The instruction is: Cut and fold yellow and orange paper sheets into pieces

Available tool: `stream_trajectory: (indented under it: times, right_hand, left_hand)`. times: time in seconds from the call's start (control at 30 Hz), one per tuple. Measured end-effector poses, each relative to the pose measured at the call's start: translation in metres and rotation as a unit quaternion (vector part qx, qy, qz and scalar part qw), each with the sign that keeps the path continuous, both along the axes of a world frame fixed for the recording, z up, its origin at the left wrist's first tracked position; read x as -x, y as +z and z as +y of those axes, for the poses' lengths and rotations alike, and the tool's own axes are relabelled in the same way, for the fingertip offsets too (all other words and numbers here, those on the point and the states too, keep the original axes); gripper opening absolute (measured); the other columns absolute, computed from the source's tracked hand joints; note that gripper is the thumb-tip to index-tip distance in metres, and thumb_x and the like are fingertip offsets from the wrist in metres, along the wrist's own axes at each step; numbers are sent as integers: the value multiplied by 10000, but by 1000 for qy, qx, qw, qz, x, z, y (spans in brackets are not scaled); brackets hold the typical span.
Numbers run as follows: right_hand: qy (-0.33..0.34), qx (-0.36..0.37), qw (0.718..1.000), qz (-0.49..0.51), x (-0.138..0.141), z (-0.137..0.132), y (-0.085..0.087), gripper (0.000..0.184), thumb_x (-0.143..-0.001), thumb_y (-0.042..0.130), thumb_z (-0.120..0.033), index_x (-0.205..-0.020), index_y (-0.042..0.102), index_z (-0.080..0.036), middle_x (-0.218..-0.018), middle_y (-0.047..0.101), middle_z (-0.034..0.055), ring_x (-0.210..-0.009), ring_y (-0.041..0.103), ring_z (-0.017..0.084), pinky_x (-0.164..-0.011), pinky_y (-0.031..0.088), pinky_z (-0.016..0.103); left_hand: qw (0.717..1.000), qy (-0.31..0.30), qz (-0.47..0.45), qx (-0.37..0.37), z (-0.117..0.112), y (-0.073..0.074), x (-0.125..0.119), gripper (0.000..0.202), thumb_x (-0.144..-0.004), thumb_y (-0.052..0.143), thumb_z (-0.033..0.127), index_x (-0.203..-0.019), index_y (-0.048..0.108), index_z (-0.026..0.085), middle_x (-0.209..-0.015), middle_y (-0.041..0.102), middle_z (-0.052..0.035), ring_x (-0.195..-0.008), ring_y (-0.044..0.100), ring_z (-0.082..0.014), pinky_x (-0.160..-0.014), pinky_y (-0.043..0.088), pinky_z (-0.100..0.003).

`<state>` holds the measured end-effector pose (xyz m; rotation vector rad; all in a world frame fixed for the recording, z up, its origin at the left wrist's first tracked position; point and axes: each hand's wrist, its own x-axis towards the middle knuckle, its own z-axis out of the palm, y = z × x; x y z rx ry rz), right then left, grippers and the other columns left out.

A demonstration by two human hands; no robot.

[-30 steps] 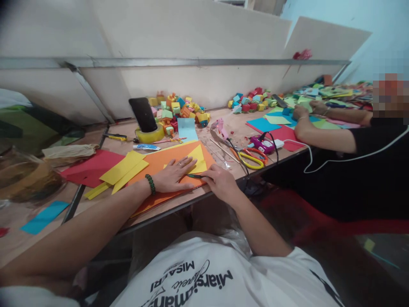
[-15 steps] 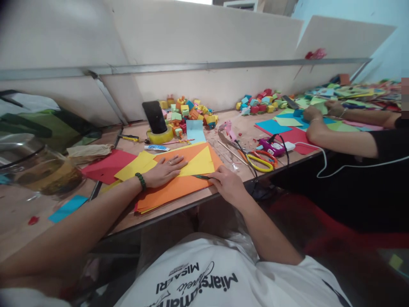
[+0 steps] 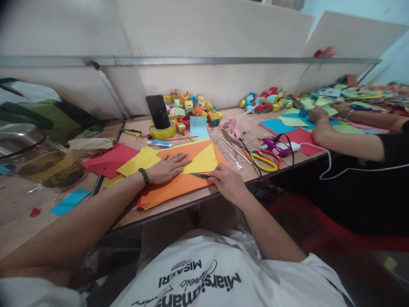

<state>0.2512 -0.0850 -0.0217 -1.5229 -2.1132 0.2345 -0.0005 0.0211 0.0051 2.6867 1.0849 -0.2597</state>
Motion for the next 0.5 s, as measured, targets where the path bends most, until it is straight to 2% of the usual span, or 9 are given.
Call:
stream_trajectory:
  times: [0.33, 0.5]
  right_hand:
    - [-8, 20, 1000, -4, 18, 6, 2, 220, -910, 550, -209, -1021, 739, -221, -885, 627, 49, -791, 624, 160, -700, 470, 265]
    - [1, 8, 1000, -17, 23, 9, 0, 227, -922, 534, -231, -1029, 732, -257, -909, 638, 44, -812, 629, 156, -705, 472, 256]
  left_hand:
    - [1000, 4, -20, 21, 2, 0, 1, 562, -996, 82, 427, -1535, 173, 295, -1634, 67, -54, -1498, 58, -224, -1153, 81, -589]
    - [1000, 5, -15, 18, 0, 0, 1, 566, -995, 87, 424, -1539, 161, 287, -1633, 62, -54, -1498, 53, -235, -1156, 72, -582]
